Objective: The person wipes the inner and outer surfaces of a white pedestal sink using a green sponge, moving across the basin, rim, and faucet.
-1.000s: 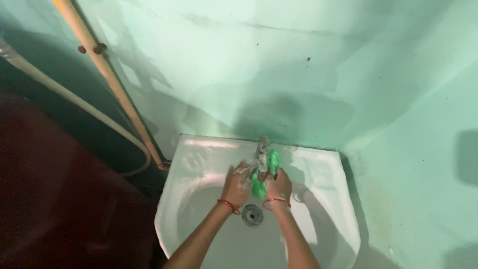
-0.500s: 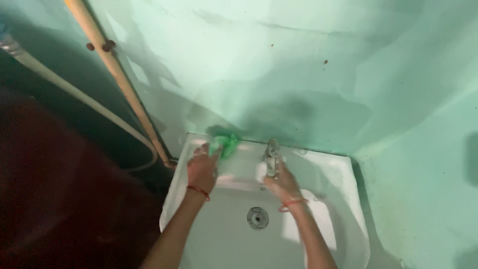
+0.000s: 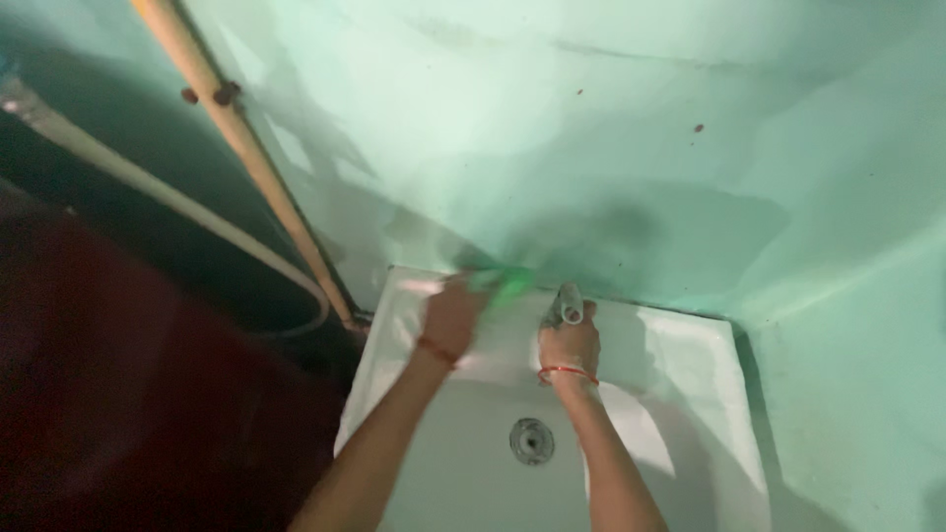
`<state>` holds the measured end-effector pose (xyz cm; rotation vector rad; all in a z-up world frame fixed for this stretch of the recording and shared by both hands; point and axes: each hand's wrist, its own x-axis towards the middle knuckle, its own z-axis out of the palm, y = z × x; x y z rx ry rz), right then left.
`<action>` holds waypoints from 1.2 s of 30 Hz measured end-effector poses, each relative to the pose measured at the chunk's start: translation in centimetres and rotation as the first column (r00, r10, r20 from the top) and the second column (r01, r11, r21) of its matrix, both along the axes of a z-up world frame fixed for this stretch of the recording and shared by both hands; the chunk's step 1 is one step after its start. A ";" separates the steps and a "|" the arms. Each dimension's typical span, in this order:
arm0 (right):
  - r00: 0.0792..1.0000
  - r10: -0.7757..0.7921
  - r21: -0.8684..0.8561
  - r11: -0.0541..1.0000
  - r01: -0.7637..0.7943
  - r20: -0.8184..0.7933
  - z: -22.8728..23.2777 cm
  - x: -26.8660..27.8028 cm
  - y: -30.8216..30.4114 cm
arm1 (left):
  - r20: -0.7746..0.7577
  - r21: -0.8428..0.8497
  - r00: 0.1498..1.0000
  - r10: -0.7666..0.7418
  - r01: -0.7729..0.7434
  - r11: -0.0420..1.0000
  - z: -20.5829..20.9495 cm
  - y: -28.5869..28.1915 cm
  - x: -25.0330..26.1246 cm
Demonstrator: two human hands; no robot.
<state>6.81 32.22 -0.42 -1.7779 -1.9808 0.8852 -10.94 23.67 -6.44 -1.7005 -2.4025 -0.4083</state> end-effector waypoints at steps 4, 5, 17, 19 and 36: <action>0.999 0.021 0.027 0.999 -0.020 -0.032 0.7 -0.1 0.0 | -0.192 -0.111 0.924 0.329 -0.354 0.929 -1.0 -5.2 -5.4; 0.999 0.004 -0.010 1.000 -0.004 -0.041 0.9 -0.1 -0.1 | -0.176 -0.080 0.919 0.354 -0.371 0.925 -1.6 -4.4 -5.2; 0.989 0.002 0.106 0.994 0.014 -0.146 -4.1 -0.2 2.0 | 0.132 -0.001 0.947 0.292 -0.294 0.956 -0.3 -2.6 0.1; 0.988 0.010 0.127 0.992 0.009 -0.155 -4.7 0.0 2.2 | 0.157 -0.056 0.922 0.355 -0.350 0.935 0.5 -6.4 -4.5; 0.993 -0.005 0.133 0.991 0.021 -0.116 -2.5 0.0 0.9 | -0.329 0.125 0.802 0.499 -0.487 0.864 -2.0 -2.7 -3.1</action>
